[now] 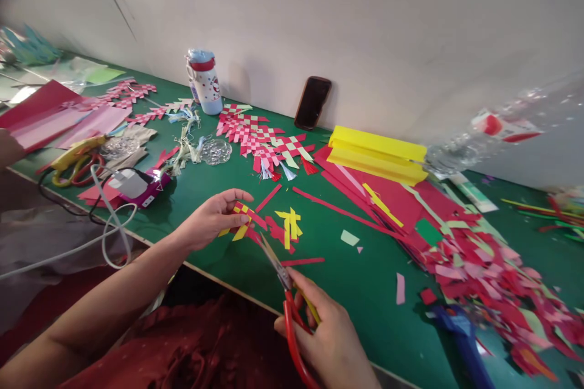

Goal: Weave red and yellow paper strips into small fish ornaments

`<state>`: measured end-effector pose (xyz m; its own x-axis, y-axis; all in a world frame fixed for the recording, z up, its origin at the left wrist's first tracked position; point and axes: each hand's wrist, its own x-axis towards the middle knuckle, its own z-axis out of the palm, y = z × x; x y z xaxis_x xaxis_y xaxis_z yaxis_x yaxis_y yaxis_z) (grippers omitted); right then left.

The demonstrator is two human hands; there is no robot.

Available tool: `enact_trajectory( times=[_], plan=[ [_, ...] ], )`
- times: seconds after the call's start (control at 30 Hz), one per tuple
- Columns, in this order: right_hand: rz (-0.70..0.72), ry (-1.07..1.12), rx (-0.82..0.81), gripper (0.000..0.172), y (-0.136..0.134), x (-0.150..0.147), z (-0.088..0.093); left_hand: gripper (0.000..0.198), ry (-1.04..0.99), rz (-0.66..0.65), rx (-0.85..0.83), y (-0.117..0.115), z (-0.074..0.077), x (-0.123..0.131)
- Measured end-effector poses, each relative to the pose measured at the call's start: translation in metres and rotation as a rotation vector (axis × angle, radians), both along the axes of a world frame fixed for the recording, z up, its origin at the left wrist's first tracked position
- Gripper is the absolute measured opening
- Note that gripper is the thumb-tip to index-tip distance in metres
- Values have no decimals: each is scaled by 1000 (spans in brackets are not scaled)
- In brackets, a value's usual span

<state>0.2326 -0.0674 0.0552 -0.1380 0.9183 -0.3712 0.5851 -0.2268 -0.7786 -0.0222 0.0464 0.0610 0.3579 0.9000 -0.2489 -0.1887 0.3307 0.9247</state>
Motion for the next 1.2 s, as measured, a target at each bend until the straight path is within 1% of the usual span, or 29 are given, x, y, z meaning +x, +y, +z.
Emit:
enact_trajectory(
  times=[0.13, 0.27, 0.43, 0.57, 0.7, 0.93, 1.2],
  plan=[
    [46, -65, -16, 67, 1, 1, 3, 49, 59, -80, 12, 2, 2, -3],
    [59, -62, -66, 65, 3, 1, 6, 51, 70, -140, 21, 5, 0, -5],
    [53, -27, -120, 65, 4, 0, 12, 49, 54, -132, 17, 6, 0, -7],
    [71, -3, -148, 65, 3, -3, 14, 48, 36, -157, 11, 6, 2, -5],
    [71, -6, -152, 66, 4, -4, 13, 48, 43, -184, 9, 5, 2, -5],
    [68, -2, -184, 70, 5, -2, 9, 46, 35, -188, -6, 5, 2, -6],
    [53, 2, -146, 67, 6, -5, 13, 44, 44, -199, 17, 6, 3, -6]
  ],
)
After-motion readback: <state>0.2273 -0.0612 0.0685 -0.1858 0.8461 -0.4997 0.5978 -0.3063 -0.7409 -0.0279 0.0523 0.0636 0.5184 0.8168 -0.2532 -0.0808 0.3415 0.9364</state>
